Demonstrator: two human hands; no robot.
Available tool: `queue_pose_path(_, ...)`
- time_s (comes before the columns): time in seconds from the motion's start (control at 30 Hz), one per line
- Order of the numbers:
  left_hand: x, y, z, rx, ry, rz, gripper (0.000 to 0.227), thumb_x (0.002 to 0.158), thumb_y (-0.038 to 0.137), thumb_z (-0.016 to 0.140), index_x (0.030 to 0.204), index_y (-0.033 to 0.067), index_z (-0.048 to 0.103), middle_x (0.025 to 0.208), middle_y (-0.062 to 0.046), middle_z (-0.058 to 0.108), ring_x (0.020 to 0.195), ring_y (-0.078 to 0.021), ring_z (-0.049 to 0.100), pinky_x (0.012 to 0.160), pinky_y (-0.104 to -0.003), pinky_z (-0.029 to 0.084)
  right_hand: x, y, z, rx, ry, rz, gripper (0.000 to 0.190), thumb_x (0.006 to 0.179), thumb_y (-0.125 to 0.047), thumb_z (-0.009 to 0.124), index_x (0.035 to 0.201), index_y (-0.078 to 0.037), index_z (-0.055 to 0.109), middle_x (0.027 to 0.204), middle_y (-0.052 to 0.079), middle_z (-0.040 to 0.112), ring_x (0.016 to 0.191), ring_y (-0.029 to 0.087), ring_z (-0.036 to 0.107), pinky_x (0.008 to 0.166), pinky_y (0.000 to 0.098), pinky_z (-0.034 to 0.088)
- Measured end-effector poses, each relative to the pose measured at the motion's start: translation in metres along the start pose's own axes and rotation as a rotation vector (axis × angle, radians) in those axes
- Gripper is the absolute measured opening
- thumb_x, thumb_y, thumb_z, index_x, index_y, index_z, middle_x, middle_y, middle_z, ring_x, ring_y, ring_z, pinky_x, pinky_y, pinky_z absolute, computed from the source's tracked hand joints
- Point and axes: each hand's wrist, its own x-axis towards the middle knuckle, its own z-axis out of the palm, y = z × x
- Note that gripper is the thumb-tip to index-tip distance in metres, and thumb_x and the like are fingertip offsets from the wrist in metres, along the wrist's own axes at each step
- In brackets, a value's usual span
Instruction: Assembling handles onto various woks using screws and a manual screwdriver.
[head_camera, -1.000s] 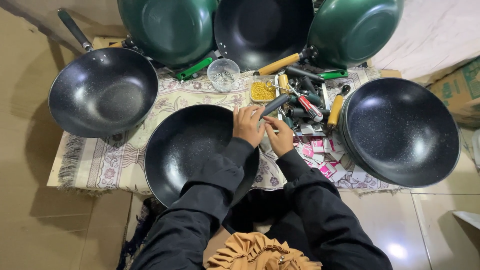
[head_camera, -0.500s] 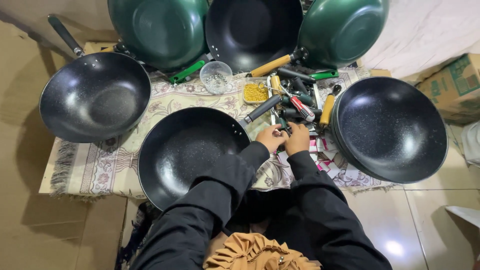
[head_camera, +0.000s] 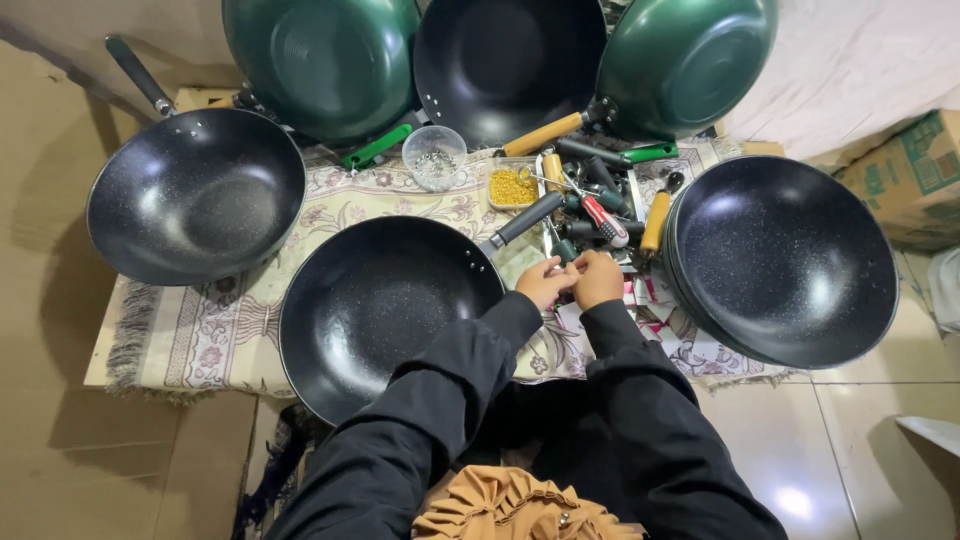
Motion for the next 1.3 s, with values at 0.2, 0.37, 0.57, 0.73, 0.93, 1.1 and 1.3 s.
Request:
queue_pose_path(0.2, -0.040, 0.039, -0.006, -0.288, -0.036, -0.044, 0.091, 0.087, 0.041, 0.084, 0.154, -0.0015, 0.040, 0.144, -0.025, 0.057, 0.121, -0.0324, 0.066, 0.097, -0.036, 0.060, 0.008, 0.000, -0.009, 0.174, -0.081, 0.236, 0.015, 0.079, -0.043, 0.074, 0.076, -0.029, 0.076, 0.062, -0.005, 0.070, 0.081, 0.021, 0.074, 0.080, 0.0347, 0.058)
queue_pose_path(0.37, -0.035, 0.036, -0.001, -0.432, -0.077, -0.058, 0.089, 0.094, 0.040, 0.080, 0.157, -0.0018, 0.034, 0.139, -0.027, 0.059, 0.117, -0.0321, 0.068, 0.097, -0.039, 0.058, -0.009, -0.011, -0.025, 0.534, -0.107, 0.386, 0.019, 0.072, -0.036, 0.078, 0.072, -0.017, 0.075, 0.054, 0.005, 0.064, 0.055, 0.018, 0.068, 0.060, 0.0305, 0.058)
queue_pose_path(0.57, -0.027, 0.030, 0.006, -0.501, -0.088, -0.044, 0.057, 0.097, 0.032, 0.075, 0.140, -0.0009, 0.057, 0.114, -0.022, 0.071, 0.097, -0.0282, 0.075, 0.082, -0.035, 0.062, -0.027, -0.034, -0.042, 0.942, -0.106, 0.479, 0.014, 0.074, -0.020, 0.074, 0.074, -0.007, 0.069, 0.054, 0.011, 0.060, 0.042, 0.011, 0.058, 0.042, 0.0236, 0.053)
queue_pose_path(0.73, -0.030, 0.034, 0.009, -0.462, -0.094, -0.008, 0.041, 0.093, 0.030, 0.081, 0.119, 0.0003, 0.072, 0.096, -0.018, 0.073, 0.081, -0.0203, 0.075, 0.073, -0.031, 0.065, -0.056, -0.065, -0.066, 1.052, -0.008, 0.470, 0.016, 0.079, -0.020, 0.072, 0.077, -0.005, 0.065, 0.057, 0.010, 0.056, 0.045, 0.011, 0.055, 0.041, 0.0214, 0.050)
queue_pose_path(0.93, -0.074, 0.087, -0.011, -0.309, -0.016, 0.196, 0.034, 0.089, 0.025, 0.082, 0.117, 0.0063, 0.076, 0.094, -0.014, 0.075, 0.083, -0.0182, 0.070, 0.076, -0.034, 0.063, -0.077, -0.085, -0.074, 0.989, 0.107, 0.192, 0.006, 0.084, -0.007, 0.066, 0.081, -0.002, 0.068, 0.058, 0.013, 0.057, 0.047, 0.012, 0.055, 0.039, 0.0219, 0.045)
queue_pose_path(1.1, -0.083, 0.093, -0.030, 0.034, 0.166, 0.429, 0.024, 0.092, 0.028, 0.078, 0.111, 0.0130, 0.078, 0.082, -0.005, 0.079, 0.079, -0.0152, 0.076, 0.075, -0.028, 0.062, -0.078, -0.087, -0.088, 1.037, 0.056, 0.170, 0.013, 0.086, -0.012, 0.069, 0.090, -0.002, 0.075, 0.066, 0.010, 0.061, 0.053, 0.009, 0.058, 0.044, 0.0187, 0.051)
queue_pose_path(1.3, -0.112, 0.098, -0.044, 0.065, 0.236, 0.692, 0.013, 0.090, 0.011, 0.078, 0.102, 0.0077, 0.079, 0.088, -0.012, 0.073, 0.076, -0.0228, 0.075, 0.063, -0.030, 0.063, -0.068, -0.092, -0.099, 1.114, 0.116, 0.060, 0.015, 0.095, -0.009, 0.069, 0.104, -0.001, 0.077, 0.074, 0.012, 0.067, 0.061, 0.013, 0.067, 0.055, 0.0249, 0.060)
